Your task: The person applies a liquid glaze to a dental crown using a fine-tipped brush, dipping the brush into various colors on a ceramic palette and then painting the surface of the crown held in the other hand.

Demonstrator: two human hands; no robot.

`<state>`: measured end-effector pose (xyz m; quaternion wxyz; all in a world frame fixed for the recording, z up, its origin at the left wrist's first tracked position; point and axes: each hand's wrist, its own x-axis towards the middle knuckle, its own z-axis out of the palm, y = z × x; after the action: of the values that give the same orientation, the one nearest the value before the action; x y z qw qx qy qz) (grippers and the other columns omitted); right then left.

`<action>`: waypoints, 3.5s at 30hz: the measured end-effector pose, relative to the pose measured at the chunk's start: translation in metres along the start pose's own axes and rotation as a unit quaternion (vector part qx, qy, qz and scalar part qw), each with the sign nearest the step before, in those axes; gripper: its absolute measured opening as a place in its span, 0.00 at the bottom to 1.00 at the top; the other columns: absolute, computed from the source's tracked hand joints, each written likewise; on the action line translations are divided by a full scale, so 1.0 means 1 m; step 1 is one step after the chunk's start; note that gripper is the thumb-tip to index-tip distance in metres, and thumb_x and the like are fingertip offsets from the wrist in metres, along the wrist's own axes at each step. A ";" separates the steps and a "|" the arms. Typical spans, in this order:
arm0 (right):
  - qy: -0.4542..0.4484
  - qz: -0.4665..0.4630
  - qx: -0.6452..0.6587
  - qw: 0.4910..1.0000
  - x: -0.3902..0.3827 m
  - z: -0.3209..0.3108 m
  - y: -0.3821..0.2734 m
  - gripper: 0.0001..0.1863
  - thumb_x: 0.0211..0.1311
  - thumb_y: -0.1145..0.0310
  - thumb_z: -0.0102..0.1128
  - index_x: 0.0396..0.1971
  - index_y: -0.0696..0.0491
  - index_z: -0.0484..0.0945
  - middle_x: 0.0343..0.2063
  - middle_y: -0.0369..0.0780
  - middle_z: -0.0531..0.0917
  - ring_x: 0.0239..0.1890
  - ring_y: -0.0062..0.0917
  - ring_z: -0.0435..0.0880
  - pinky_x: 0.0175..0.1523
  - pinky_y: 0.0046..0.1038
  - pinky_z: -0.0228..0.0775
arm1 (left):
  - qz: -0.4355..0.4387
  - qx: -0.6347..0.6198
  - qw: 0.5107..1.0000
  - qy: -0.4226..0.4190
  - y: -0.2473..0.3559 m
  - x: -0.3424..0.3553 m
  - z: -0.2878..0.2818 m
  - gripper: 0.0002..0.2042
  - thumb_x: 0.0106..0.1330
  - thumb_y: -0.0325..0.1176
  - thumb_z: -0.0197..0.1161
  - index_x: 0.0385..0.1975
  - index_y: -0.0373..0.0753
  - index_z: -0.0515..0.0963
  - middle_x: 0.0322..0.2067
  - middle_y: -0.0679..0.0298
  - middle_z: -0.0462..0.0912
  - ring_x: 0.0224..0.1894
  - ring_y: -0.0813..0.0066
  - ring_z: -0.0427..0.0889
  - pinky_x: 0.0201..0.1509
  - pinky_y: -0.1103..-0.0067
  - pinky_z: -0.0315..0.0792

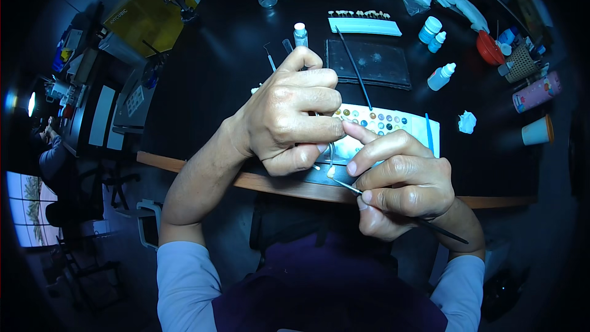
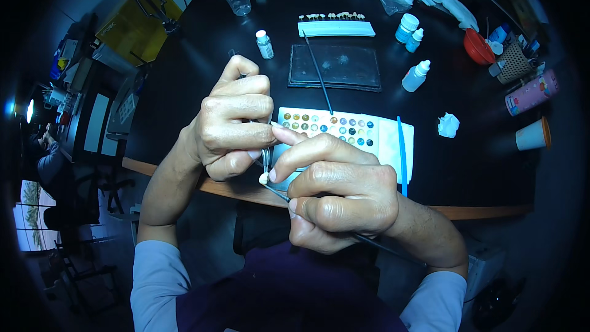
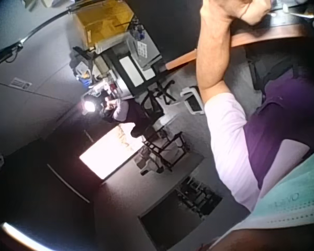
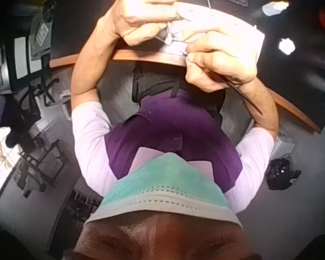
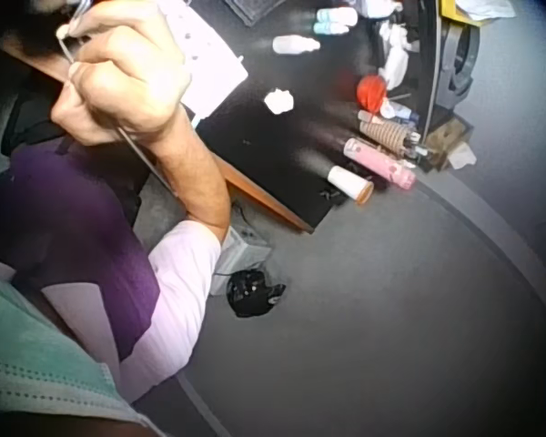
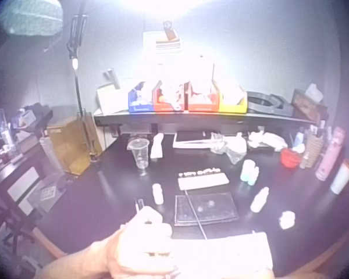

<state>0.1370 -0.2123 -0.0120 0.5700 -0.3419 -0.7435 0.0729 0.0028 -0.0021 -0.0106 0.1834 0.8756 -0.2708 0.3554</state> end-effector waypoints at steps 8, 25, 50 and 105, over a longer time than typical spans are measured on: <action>0.006 0.018 0.016 1.000 0.002 -0.006 0.001 0.07 0.50 0.83 0.64 0.28 0.56 0.80 0.24 0.41 0.84 0.43 0.36 0.88 0.64 0.65 0.79 | 0.008 0.059 0.998 -0.013 0.005 0.004 -0.002 0.10 0.52 0.43 0.56 0.20 0.44 0.79 0.22 0.68 0.71 0.26 0.71 0.68 0.45 0.65 0.60; 0.014 0.012 -0.045 0.999 0.005 0.002 0.002 0.09 0.44 0.83 0.73 0.27 0.56 0.87 0.28 0.38 0.88 0.44 0.34 0.89 0.58 0.41 0.84 | -0.008 0.071 0.997 -0.018 0.002 0.001 0.001 0.10 0.51 0.44 0.58 0.17 0.46 0.74 0.21 0.69 0.68 0.26 0.70 0.67 0.44 0.65 0.60; 0.010 0.013 0.005 1.000 0.002 -0.006 0.008 0.06 0.44 0.82 0.61 0.23 0.56 0.77 0.20 0.39 0.81 0.43 0.37 0.88 0.62 0.56 0.85 | 0.015 0.076 0.997 0.004 0.009 0.002 -0.001 0.09 0.45 0.42 0.60 0.20 0.45 0.79 0.25 0.69 0.75 0.30 0.71 0.72 0.50 0.64 0.60; 0.016 0.010 0.024 1.000 0.000 -0.005 0.003 0.10 0.47 0.81 0.67 0.32 0.56 0.85 0.26 0.43 0.87 0.45 0.36 0.88 0.63 0.61 0.82 | -0.014 -0.103 0.995 0.007 0.000 0.000 0.005 0.14 0.48 0.42 0.56 0.22 0.38 0.82 0.22 0.63 0.74 0.26 0.67 0.70 0.43 0.66 0.62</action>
<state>0.1428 -0.2115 -0.0112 0.5893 -0.3368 -0.7288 0.0904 0.0052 -0.0048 -0.0143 0.2795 0.8533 -0.2920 0.3294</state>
